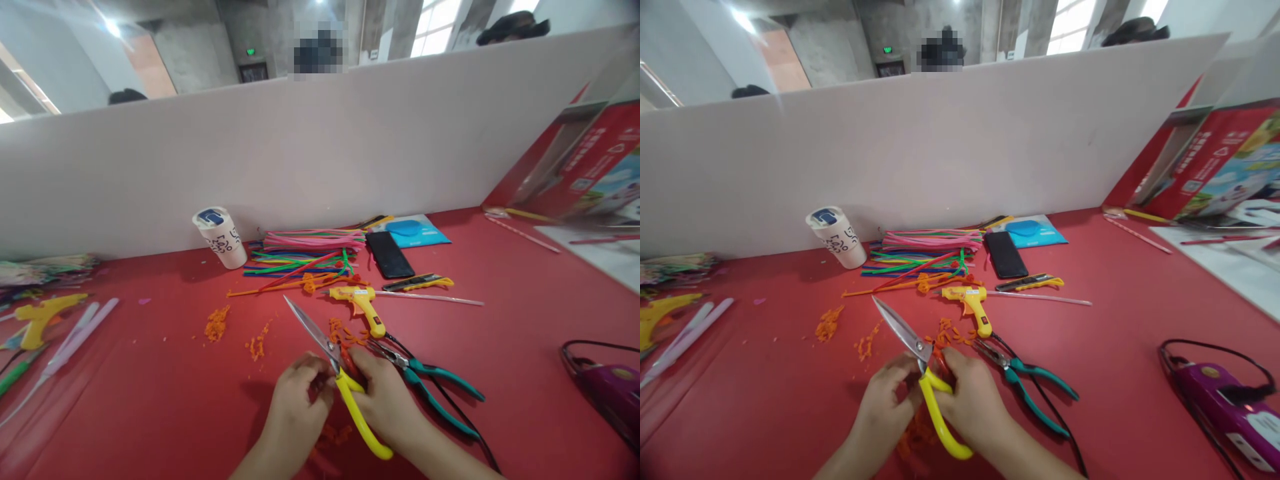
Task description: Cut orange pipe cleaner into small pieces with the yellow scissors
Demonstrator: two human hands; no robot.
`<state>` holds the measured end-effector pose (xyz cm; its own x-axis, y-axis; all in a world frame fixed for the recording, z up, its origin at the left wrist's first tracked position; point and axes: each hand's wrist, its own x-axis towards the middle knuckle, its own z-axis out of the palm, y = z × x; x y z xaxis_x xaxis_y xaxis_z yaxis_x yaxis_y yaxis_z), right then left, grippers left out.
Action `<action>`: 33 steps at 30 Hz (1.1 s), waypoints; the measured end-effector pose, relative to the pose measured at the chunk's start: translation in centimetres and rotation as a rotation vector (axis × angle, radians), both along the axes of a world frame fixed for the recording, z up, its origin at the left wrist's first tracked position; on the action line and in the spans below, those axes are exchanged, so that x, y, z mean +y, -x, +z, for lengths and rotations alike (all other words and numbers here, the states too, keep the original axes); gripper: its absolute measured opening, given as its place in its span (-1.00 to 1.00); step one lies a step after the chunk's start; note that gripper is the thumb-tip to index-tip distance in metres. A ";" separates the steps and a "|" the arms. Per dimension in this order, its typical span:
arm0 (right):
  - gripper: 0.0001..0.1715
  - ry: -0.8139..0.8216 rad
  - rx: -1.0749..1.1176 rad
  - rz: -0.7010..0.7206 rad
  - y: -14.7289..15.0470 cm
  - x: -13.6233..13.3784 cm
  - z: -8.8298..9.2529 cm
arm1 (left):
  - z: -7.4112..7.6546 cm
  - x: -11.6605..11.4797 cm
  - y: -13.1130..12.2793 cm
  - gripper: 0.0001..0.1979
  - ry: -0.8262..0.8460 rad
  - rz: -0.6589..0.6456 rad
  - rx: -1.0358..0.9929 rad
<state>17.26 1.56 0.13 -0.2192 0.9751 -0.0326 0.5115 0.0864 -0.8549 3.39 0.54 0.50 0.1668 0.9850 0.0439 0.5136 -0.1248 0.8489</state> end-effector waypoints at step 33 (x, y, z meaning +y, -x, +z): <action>-0.74 -0.311 -0.701 0.325 -0.5 -0.4 -0.3 | 1.1 0.9 4.5 -0.95 0.244 0.443 -0.981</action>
<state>17.71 1.18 -0.21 -0.5205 0.8539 -0.0061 0.8252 0.5011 -0.2605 -1.09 1.45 1.57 -0.2044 0.9491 -0.2395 -0.4391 0.1298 0.8890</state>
